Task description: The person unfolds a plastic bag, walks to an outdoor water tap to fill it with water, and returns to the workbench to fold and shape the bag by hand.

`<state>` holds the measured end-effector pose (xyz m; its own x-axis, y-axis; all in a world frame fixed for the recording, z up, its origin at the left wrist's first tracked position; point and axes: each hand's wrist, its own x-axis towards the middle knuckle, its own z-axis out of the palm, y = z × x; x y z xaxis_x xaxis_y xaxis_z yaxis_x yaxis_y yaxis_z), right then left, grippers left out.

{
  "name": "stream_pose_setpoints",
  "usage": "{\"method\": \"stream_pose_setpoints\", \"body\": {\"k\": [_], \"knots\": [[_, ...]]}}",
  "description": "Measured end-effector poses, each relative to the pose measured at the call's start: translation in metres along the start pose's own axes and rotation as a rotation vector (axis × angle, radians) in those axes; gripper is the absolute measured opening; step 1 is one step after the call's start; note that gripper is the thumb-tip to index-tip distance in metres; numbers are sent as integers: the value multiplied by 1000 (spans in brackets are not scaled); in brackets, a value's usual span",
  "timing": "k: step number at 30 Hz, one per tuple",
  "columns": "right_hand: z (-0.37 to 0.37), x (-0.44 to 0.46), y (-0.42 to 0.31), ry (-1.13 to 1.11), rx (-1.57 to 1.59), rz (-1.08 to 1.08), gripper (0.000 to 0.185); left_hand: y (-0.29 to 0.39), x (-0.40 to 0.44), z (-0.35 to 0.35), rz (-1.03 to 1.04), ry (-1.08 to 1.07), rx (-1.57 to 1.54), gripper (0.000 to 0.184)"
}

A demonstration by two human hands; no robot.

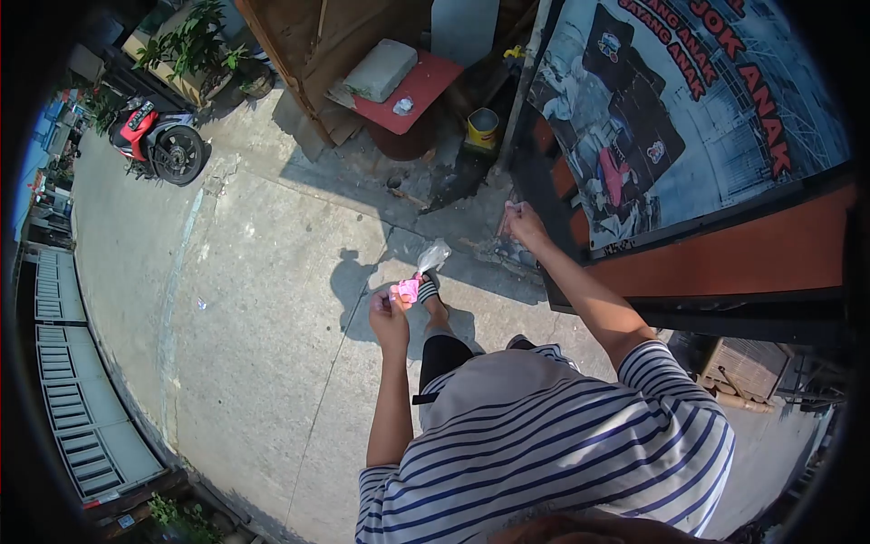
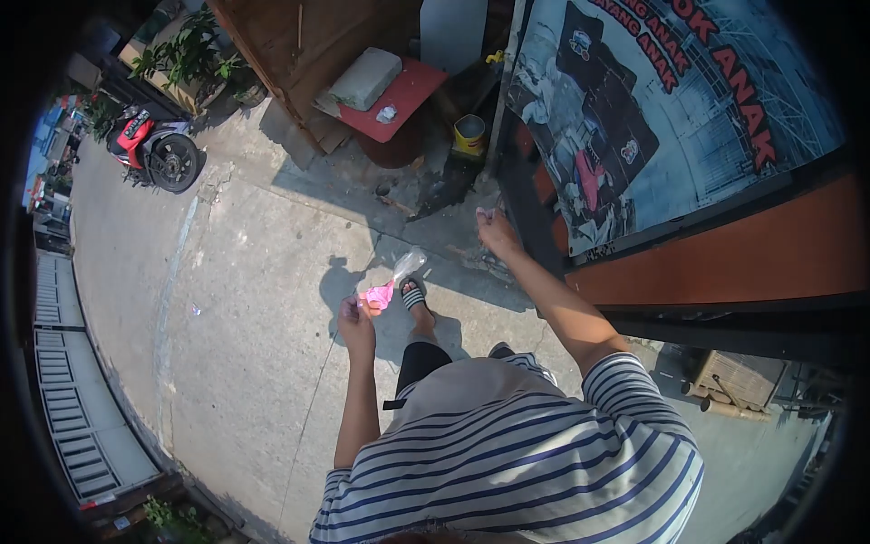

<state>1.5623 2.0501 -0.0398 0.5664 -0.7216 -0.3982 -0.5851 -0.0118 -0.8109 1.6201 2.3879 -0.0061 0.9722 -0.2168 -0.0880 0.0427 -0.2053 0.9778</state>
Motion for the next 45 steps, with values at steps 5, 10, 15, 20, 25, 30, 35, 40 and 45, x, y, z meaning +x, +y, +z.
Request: {"method": "stream_pose_setpoints", "body": {"k": [5, 10, 15, 20, 25, 30, 35, 40, 45], "knots": [[19, 123, -75, 162, -346, -59, 55, 18, 107, 30, -34, -165, -110, 15], [28, 230, -127, 283, -223, -22, 54, 44, 201, 54, 15, -302, -12, 15], [12, 278, -190, 380, -245, 74, 60, 47, 274, 86, 13, -387, -32, 16], [-4, 387, -213, 600, -146, 51, 54, 63, 328, 129, -22, -416, 64, 15], [-28, 485, -236, 813, -297, 48, 61, 68, 375, 191, 8, -413, 47, 15], [-38, 537, -224, 695, -505, 163, 60, 80, 410, 242, -36, -473, 45, 15], [-49, 588, -207, 607, -55, 487, 59, 74, 445, 268, -35, -580, 68, 11], [-52, 649, -160, 597, -265, 450, 55, 70, 474, 267, -37, -656, 66, 12], [-49, 682, -127, 401, -536, 289, 52, 55, 495, 250, 70, -689, 212, 13]]}}
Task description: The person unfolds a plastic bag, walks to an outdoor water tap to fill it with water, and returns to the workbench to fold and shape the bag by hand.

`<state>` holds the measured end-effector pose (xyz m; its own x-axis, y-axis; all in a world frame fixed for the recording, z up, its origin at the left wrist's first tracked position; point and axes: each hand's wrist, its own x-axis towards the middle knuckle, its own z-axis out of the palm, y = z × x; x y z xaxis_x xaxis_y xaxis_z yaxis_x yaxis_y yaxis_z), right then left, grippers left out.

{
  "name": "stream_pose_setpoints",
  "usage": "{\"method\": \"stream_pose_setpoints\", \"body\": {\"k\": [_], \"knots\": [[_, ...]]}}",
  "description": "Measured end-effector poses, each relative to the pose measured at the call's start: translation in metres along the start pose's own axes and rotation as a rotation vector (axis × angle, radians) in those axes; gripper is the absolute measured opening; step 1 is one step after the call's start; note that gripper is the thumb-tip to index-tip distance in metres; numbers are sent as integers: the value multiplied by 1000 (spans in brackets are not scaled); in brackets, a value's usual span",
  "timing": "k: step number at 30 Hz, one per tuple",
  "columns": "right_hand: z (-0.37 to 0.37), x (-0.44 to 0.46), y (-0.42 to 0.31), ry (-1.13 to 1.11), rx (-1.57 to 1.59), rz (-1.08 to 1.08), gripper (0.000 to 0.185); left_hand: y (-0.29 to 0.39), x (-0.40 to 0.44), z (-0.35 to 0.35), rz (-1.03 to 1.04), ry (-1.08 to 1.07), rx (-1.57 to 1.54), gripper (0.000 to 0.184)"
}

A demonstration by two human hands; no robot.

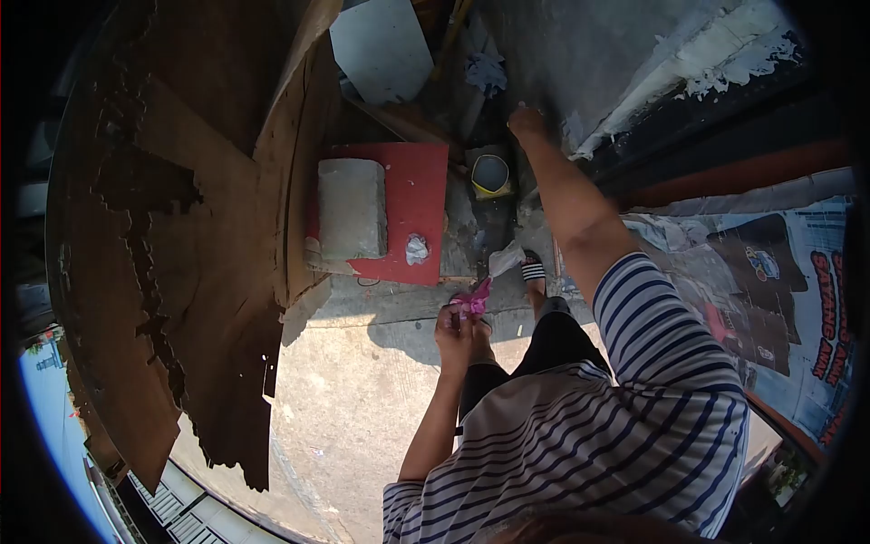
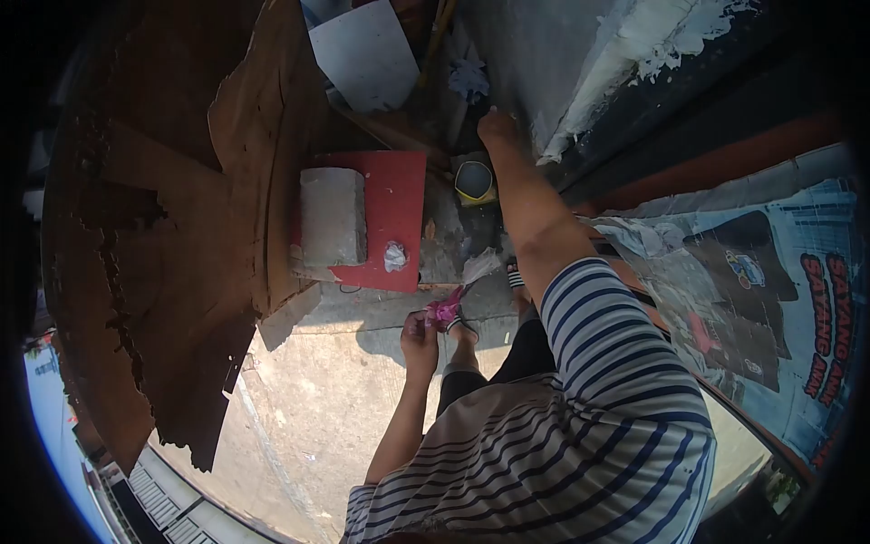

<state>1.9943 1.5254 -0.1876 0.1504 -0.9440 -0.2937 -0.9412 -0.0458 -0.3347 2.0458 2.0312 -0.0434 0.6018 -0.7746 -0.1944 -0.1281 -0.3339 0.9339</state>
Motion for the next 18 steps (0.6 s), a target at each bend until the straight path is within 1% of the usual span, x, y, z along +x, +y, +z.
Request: {"method": "stream_pose_setpoints", "body": {"k": [1, 2, 4, 6, 8, 9, 10, 11, 12, 13, 15, 16, 18], "knots": [[-23, -19, -16, 3, 2, 5, 52, -2, 3, -2, 3, -6, 1, 13], [-44, -36, -32, -42, 191, 166, 50, -6, 5, -4, 0, -13, -4, 13], [-43, -40, -38, -90, 383, 333, 49, -2, 0, -11, -5, -25, -3, 14], [-41, -29, -44, -67, 219, 210, 52, 5, 7, -14, -92, -70, -40, 14], [-21, -22, -37, -66, 47, 105, 56, 5, 14, -16, -102, -83, -34, 14], [-32, -36, -40, -66, 431, 237, 55, 3, 18, -14, -109, -85, -43, 14], [-43, -51, -44, -16, 811, 376, 54, -6, 25, -10, -110, -92, -48, 14], [-67, -95, -53, 52, 1677, 683, 51, -22, 37, -7, -65, -109, -5, 13], [-54, -111, -39, 3, 1692, 730, 47, -32, 49, 0, -19, -123, 35, 13], [-28, -117, -24, -51, 1706, 781, 47, -30, 62, 10, -18, -127, 29, 13], [29, -116, 0, -77, 1625, 823, 37, -25, 92, 26, -59, -163, -104, 13], [49, -103, 7, -82, 1626, 822, 37, -35, 108, 33, -56, -181, -48, 12], [76, -74, 16, -101, 1440, 574, 30, -23, 134, 49, -86, -167, -60, 12]]}}
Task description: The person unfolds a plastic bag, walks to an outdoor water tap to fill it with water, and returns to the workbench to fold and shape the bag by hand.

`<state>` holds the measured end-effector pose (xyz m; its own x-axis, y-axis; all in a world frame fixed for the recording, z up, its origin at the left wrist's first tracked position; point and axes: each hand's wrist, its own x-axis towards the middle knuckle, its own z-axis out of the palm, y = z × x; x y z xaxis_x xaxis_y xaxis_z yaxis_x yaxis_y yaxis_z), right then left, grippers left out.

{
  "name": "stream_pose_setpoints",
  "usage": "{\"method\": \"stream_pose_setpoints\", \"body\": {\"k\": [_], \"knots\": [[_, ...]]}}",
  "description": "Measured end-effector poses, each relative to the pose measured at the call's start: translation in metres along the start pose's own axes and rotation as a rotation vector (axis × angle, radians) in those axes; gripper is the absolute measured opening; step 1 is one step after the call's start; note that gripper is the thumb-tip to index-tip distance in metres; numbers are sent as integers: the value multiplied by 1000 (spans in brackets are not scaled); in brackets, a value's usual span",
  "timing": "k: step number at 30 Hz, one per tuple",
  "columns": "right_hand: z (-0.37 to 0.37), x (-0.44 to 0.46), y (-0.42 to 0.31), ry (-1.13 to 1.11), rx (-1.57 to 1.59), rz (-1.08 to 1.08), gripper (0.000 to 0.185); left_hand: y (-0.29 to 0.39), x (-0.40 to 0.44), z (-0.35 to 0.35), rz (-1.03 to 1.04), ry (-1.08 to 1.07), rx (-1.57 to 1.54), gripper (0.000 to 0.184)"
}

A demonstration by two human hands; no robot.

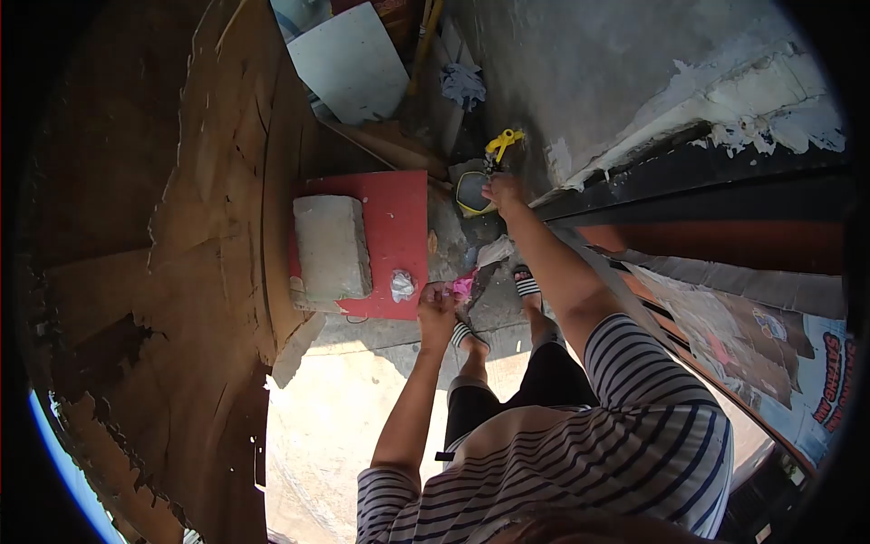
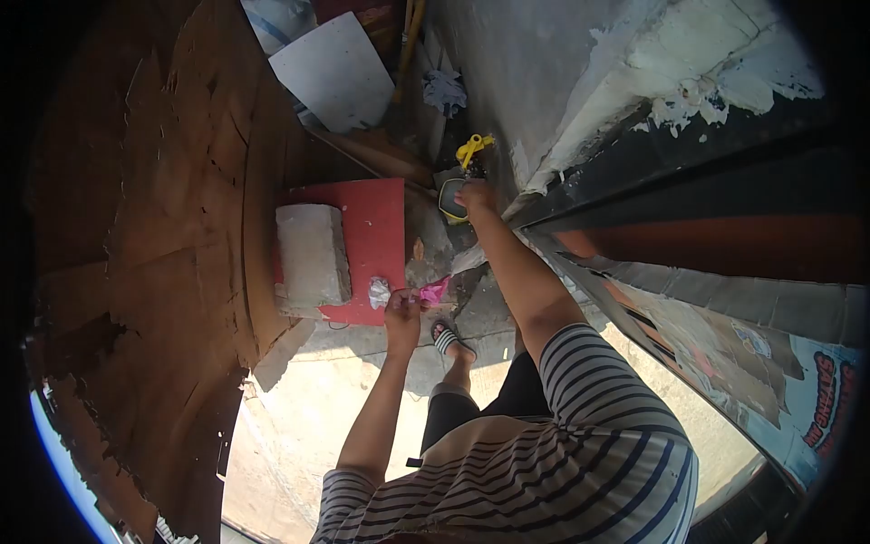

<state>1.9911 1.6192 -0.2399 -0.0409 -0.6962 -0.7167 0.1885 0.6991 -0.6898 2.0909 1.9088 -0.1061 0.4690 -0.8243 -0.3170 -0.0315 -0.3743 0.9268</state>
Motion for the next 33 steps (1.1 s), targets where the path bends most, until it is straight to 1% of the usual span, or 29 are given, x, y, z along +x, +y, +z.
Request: {"method": "stream_pose_setpoints", "body": {"k": [1, 2, 3, 5, 6, 7, 8, 10, 14, 16, 17, 19, 20, 21, 23, 24, 26, 27, 29, 30, 32, 33], "knots": [[4, 5, -6, -6, -5, 5, 30, 3, 11, 5, -34, 10, -14, 13], [11, 11, -15, -11, -3, -85, 26, 6, 24, 11, -31, 1, -74, 15], [16, 16, -16, -13, -1, -166, 22, 6, 36, 15, -41, 9, -69, 15], [22, 34, -16, -49, -46, -155, 20, 8, 62, 24, 43, -11, -164, 16], [26, 29, -19, -64, 26, -231, 19, 11, 73, 26, 20, -5, -163, 16], [26, 26, -22, -77, 96, -309, 17, 17, 85, 28, 79, -25, -170, 15], [25, 26, -23, -76, 83, -293, 17, 20, 95, 28, 141, -46, -177, 14], [26, 32, -28, -138, 71, -189, 15, 21, 112, 29, 129, -52, -155, 14], [27, 46, -19, -157, -6, -227, 13, 19, 136, 29, 137, -110, -130, 14], [18, 53, -7, -202, 54, -154, 13, 18, 144, 31, 139, -138, -129, 15], [15, 56, 1, -199, 54, -154, 13, 18, 147, 33, 131, -149, -148, 15], [8, 58, 15, 97, -1068, -497, 18, 18, 154, 35, 118, -164, -170, 15], [-2, 47, 20, 32, -865, -515, 24, 19, 159, 36, 99, -187, -143, 16], [-8, 30, 19, 37, -870, -514, 24, 21, 163, 37, 81, -208, -117, 18], [-15, -2, 20, -203, -457, -750, 26, 27, 172, 40, 48, -222, -95, 18], [-20, -22, 15, -202, -459, -748, 26, 28, 176, 41, 19, -232, -67, 19], [-27, -55, 3, -374, -498, -916, 17, 27, 186, 44, 10, -262, -94, 19], [-27, -56, 4, -371, -498, -915, 17, 27, 192, 46, 6, -291, -120, 19], [-28, -57, 5, -408, -534, -1013, 15, 25, 203, 51, -13, -307, -125, 19], [-28, -55, 7, -405, -537, -1010, 15, 23, 208, 54, -30, -321, -131, 19], [-27, -52, 11, -306, -491, -872, 16, 20, 218, 59, -42, -322, -120, 20], [-27, -48, 14, -303, -493, -871, 16, 19, 224, 62, -50, -321, -107, 20]]}}
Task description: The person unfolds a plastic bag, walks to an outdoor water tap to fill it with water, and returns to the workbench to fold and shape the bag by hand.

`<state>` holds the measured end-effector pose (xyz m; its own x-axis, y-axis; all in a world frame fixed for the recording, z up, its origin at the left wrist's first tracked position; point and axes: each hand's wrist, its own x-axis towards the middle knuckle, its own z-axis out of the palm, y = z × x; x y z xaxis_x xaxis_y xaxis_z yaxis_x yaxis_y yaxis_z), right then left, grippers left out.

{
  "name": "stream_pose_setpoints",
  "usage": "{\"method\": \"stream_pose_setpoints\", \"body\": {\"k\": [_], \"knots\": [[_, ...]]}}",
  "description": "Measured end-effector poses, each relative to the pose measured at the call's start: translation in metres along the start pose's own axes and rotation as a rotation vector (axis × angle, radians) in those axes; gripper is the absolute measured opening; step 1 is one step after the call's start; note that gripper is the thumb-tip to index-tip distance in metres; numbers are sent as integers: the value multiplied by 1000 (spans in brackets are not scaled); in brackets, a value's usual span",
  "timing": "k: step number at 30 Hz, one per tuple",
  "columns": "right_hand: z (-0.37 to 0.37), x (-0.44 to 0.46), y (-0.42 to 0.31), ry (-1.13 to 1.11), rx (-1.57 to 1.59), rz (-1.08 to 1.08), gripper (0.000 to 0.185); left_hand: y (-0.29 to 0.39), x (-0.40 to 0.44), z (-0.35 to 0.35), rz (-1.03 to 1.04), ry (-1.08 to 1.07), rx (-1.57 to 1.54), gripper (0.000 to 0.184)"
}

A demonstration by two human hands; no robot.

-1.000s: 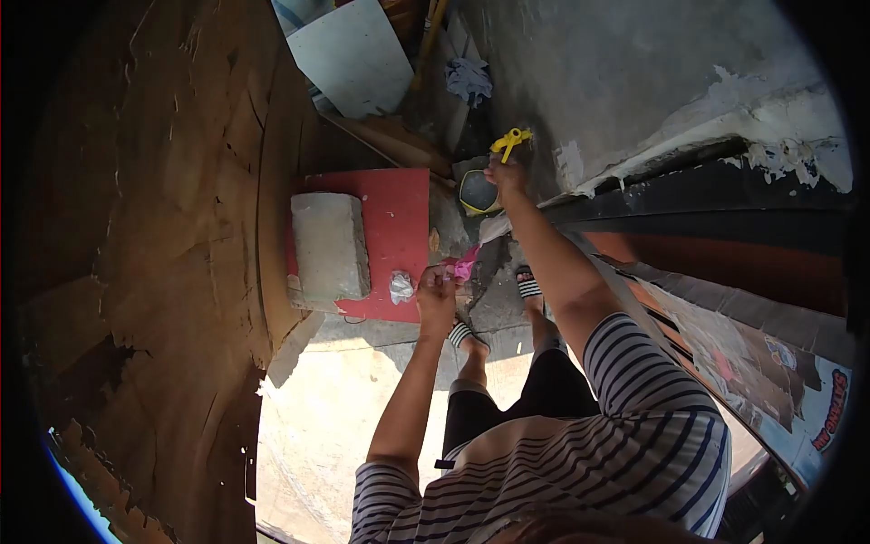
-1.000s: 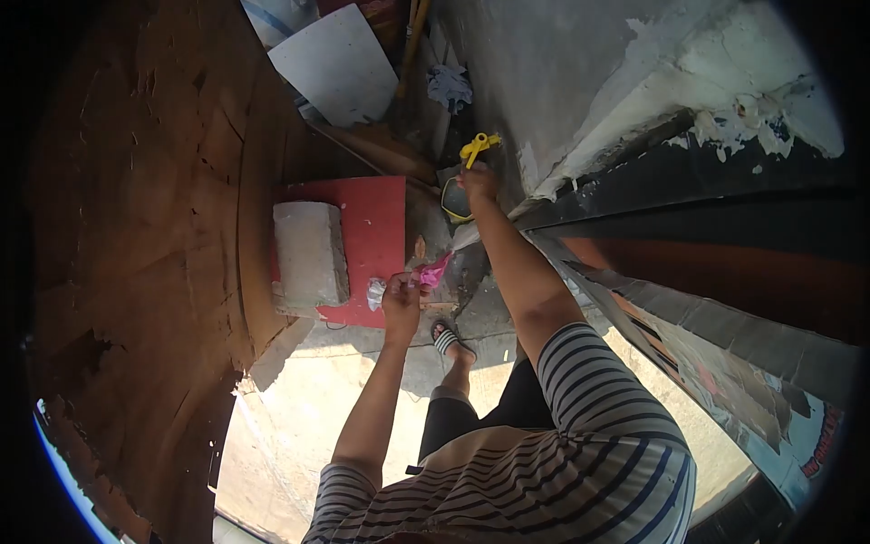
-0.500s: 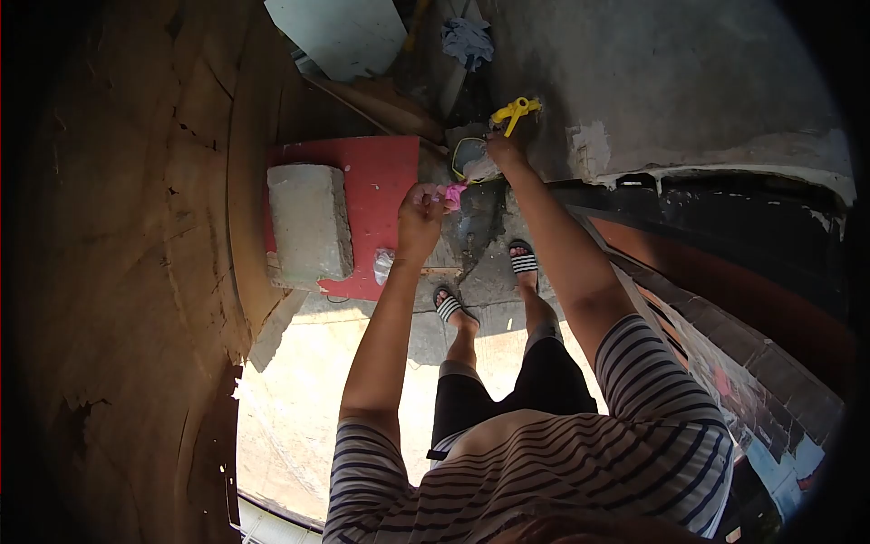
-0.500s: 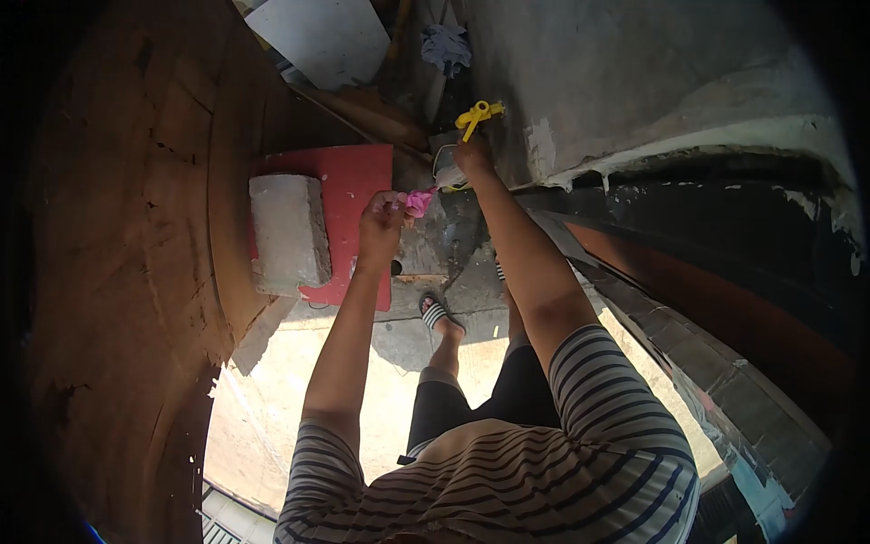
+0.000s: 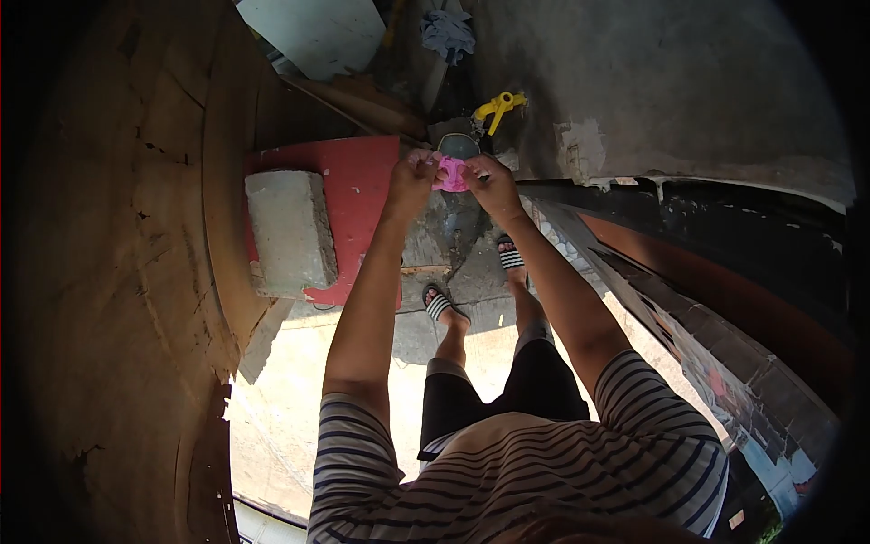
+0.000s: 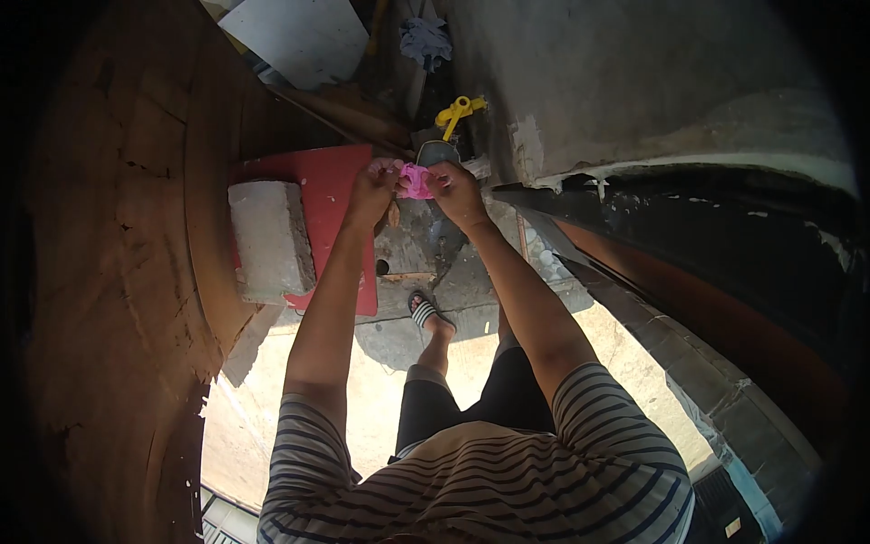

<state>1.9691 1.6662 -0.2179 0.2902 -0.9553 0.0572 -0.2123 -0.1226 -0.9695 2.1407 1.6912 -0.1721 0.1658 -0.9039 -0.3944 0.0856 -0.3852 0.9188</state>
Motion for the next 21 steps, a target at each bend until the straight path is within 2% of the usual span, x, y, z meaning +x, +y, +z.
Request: {"method": "stream_pose_setpoints", "body": {"k": [2, 10, 17, 21], "knots": [[1, 2, 10, 65, 89, 15, 15, -2, 12, 2, 15, 29, 41, 21], [0, 9, 4, 187, -16, 98, 14, -10, 53, 20, -9, 86, 95, 21], [5, 18, 18, 357, -91, 88, 15, 3, 72, 34, -44, 35, 186, 22], [3, 22, 14, 362, -116, 111, 15, 4, 82, 38, -27, 1, 196, 22]]}}
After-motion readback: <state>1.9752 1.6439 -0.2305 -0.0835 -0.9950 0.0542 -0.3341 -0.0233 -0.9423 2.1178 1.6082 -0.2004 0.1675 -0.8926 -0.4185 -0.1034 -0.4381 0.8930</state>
